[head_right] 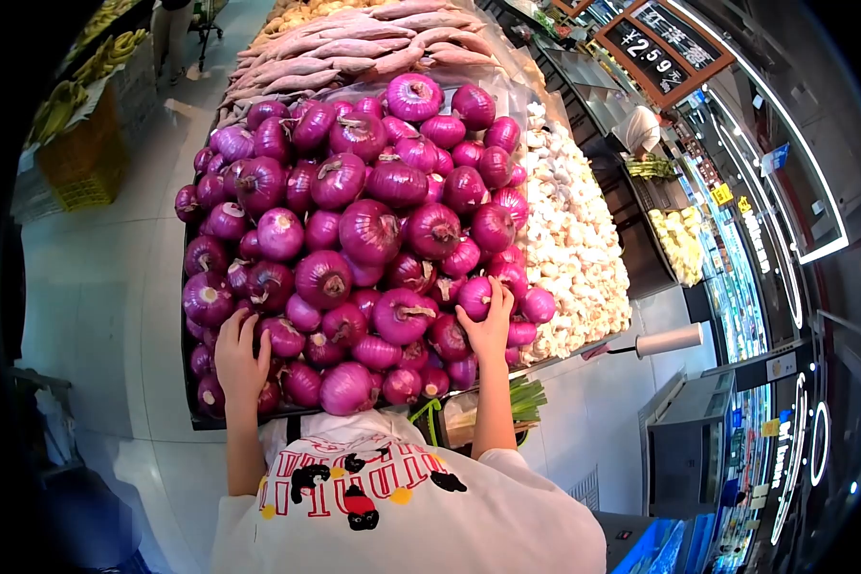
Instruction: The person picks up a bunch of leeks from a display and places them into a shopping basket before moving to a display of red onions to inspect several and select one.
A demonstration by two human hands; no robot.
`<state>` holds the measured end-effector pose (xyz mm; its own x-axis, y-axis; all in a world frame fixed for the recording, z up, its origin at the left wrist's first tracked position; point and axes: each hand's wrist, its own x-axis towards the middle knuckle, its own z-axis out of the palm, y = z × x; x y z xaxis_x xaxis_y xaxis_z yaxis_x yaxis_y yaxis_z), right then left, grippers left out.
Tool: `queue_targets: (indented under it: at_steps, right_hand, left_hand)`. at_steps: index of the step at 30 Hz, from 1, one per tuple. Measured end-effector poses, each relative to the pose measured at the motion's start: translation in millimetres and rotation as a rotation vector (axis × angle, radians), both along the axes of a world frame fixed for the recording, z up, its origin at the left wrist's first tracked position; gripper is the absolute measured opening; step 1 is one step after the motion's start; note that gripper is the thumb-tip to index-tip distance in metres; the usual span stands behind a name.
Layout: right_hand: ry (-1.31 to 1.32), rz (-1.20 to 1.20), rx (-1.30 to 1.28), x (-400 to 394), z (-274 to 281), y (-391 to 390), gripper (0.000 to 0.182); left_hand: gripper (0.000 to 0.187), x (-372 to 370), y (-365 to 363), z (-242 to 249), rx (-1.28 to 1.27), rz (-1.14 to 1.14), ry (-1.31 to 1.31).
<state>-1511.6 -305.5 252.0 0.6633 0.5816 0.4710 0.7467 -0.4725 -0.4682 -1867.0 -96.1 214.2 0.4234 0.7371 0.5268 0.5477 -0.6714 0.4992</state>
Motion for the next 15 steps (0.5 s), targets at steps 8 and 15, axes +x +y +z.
queue_targets:
  at_steps: [8, 15]
  right_hand:
    - [0.001, -0.038, 0.163, 1.3, 0.3, -0.8, 0.075]
    - [0.328, 0.080, 0.495, -10.0, 18.5, 11.2, 0.080]
  left_hand:
    - [0.027, -7.2, 1.3, 9.0, -0.107, -0.071, -0.156]
    - [0.038, -3.2, -6.5, 48.7, -0.093, -0.072, -0.093]
